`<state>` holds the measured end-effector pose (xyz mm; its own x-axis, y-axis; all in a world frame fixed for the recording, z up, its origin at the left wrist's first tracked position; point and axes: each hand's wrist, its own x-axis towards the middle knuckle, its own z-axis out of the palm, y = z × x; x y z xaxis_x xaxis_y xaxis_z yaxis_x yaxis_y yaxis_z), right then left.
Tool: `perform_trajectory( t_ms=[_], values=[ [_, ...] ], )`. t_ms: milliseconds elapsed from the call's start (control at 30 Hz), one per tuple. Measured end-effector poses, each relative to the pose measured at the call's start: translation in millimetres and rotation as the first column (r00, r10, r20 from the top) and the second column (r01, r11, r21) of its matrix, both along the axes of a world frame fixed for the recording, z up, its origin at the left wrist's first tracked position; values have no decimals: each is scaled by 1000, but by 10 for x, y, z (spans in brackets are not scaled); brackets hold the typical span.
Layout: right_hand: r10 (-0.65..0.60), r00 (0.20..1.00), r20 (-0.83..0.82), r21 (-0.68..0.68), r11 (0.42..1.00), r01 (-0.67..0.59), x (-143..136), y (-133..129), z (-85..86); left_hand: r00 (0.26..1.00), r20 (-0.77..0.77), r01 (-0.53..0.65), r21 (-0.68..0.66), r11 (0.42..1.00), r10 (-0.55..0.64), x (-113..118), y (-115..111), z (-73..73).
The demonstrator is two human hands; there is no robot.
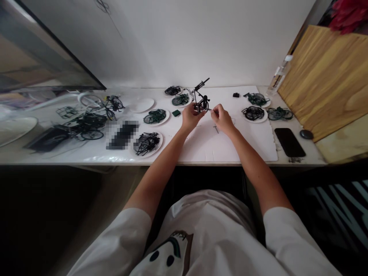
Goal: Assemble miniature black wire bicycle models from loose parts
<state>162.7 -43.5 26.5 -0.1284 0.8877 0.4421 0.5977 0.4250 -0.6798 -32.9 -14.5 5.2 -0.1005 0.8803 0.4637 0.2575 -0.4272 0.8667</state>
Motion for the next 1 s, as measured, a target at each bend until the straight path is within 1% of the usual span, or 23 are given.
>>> perform_trajectory(
  t_ms=[167, 367, 600, 767, 900, 1000],
  values=[
    [0, 1000, 13, 38, 999, 0, 10, -5, 21, 1000, 28, -4, 17, 1000, 3, -5, 29, -37],
    [1, 998, 56, 30, 1000, -3, 42, -17, 38, 999, 18, -26, -42, 999, 27, -20, 26, -27],
    [-4, 997, 73, 20, 1000, 2, 44, -34, 72, 999, 53, 4, -28, 1000, -2, -25, 72, -63],
    [-55, 990, 133, 46, 998, 49, 65, 5, 35, 999, 31, -7, -55, 998, 8, -16, 74, -61],
    [-53, 989, 138, 71, 997, 44, 75, 22, 9, 999, 46, 18, -63, 998, -15, 11, 44, -43],
    [-70, 983, 171, 66, 996, 59, 57, 23, -2, 1000, 22, 1, -57, 998, 1, 27, 22, -35]
  ],
)
